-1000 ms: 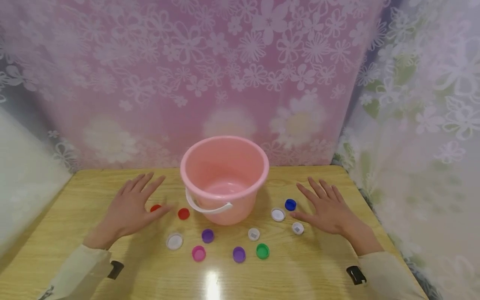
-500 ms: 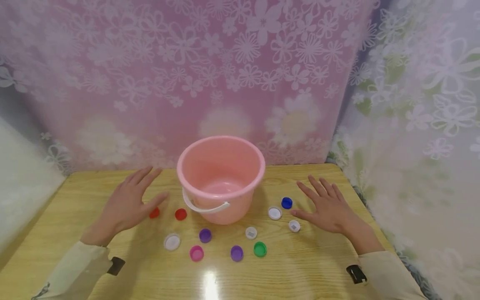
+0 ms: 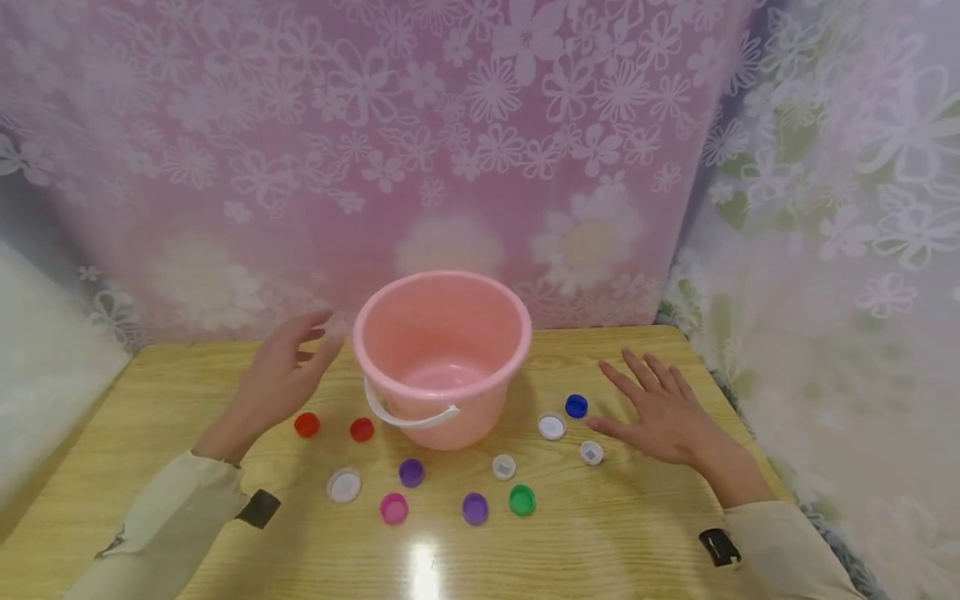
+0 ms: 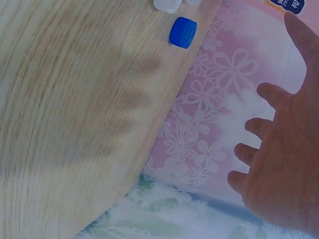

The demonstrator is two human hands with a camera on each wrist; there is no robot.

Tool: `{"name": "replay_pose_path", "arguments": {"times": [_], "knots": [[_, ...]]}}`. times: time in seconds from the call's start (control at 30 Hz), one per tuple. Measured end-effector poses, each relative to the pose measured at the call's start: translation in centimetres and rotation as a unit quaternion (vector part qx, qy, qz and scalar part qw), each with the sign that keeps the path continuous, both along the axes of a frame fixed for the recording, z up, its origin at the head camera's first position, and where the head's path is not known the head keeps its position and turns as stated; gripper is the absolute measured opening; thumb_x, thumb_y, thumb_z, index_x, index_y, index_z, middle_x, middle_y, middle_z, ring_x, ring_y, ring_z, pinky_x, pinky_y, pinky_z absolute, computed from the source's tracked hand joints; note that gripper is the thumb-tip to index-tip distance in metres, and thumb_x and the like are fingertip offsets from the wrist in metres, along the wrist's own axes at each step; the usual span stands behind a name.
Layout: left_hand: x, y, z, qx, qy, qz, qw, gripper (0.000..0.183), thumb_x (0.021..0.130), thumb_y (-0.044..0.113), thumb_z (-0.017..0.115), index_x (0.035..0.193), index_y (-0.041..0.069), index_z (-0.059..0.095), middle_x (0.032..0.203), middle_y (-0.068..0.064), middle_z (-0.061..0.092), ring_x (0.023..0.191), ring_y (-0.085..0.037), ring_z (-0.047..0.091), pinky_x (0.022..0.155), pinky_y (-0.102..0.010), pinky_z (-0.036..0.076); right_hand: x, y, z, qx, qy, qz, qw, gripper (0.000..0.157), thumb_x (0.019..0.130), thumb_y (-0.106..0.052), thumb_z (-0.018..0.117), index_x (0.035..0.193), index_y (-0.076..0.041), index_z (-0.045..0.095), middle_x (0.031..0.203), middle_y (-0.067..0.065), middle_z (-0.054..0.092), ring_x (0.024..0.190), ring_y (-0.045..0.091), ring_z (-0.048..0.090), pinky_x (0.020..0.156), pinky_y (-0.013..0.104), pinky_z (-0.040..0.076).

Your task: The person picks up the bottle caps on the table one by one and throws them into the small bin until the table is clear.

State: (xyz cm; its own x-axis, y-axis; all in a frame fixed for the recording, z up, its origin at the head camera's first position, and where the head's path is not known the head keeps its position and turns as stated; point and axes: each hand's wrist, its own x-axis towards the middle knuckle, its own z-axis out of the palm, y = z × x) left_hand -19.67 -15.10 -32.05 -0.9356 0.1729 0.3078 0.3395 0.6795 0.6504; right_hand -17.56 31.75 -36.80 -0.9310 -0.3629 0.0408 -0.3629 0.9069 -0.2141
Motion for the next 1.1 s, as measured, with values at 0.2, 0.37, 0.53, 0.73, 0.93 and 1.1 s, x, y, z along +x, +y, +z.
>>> {"name": "replay_pose_path", "arguments": {"times": [0.2, 0.37, 0.53, 0.73, 0.93, 1.1], "knots": [[-0.7, 0.9, 0.3, 0.001, -0.015, 0.004, 0.9999, 0.062, 0.097, 0.045, 0.050, 0.145, 0.008, 0.038, 0.145, -0.013, 0.038, 0.121, -0.032, 0.048, 0.088, -0.046, 0.052, -0.2, 0.1, -0.1, -0.005, -0.003, 0.006, 1.000, 0.082, 0.089, -0.057, 0.057, 0.153, -0.017, 0.023, 0.156, 0.020, 0.007, 0.139, 0.048, 0.003, 0.107, 0.067, -0.001], [-1.3, 1.3, 0.3, 0.005, -0.031, 0.029, 0.9991, 0.063, 0.097, 0.047, 0.048, 0.145, 0.008, 0.037, 0.145, -0.013, 0.039, 0.121, -0.032, 0.048, 0.089, -0.048, 0.050, -0.4, 0.1, 0.1, -0.006, -0.009, 0.004, 1.000, 0.083, 0.089, -0.058, 0.056, 0.152, -0.016, 0.024, 0.156, 0.021, 0.007, 0.139, 0.048, 0.003, 0.107, 0.067, 0.000], [-2.2, 1.6, 0.4, 0.040, -0.048, 0.034, 0.9975, 0.058, 0.098, 0.042, 0.049, 0.143, 0.006, 0.040, 0.140, -0.013, 0.045, 0.118, -0.031, 0.052, 0.090, -0.048, 0.050, -0.7, 0.0, 0.1, -0.009, -0.014, 0.005, 1.000, 0.083, 0.089, -0.059, 0.056, 0.152, -0.015, 0.024, 0.157, 0.020, 0.005, 0.139, 0.047, 0.003, 0.107, 0.066, -0.002], [-3.2, 1.8, 0.5, 0.105, -0.102, 0.027, 0.9888, 0.054, 0.098, 0.036, 0.052, 0.142, 0.005, 0.042, 0.130, -0.014, 0.052, 0.107, -0.028, 0.058, 0.078, -0.039, 0.057, -0.7, 0.0, 0.0, -0.010, -0.023, 0.004, 1.000, 0.083, 0.090, -0.059, 0.055, 0.153, -0.016, 0.023, 0.157, 0.019, 0.004, 0.139, 0.047, 0.001, 0.108, 0.065, -0.005], [-3.7, 2.1, 0.6, 0.162, -0.155, 0.015, 0.9744, 0.054, 0.098, 0.030, 0.052, 0.141, 0.000, 0.039, 0.125, -0.017, 0.051, 0.101, -0.028, 0.061, 0.071, -0.032, 0.058, -0.8, 0.0, -0.1, -0.011, -0.030, 0.004, 0.999, 0.083, 0.090, -0.059, 0.055, 0.153, -0.017, 0.022, 0.157, 0.018, 0.003, 0.139, 0.047, 0.001, 0.108, 0.066, -0.004], [-4.0, 2.4, 0.7, 0.185, -0.180, 0.014, 0.9660, 0.052, 0.099, 0.027, 0.052, 0.140, -0.002, 0.039, 0.121, -0.019, 0.051, 0.097, -0.030, 0.062, 0.071, -0.033, 0.058, -1.0, -0.1, -0.2, -0.008, -0.019, 0.010, 1.000, 0.082, 0.090, -0.057, 0.056, 0.153, -0.018, 0.022, 0.157, 0.019, 0.005, 0.139, 0.047, 0.002, 0.108, 0.066, -0.003]]}}
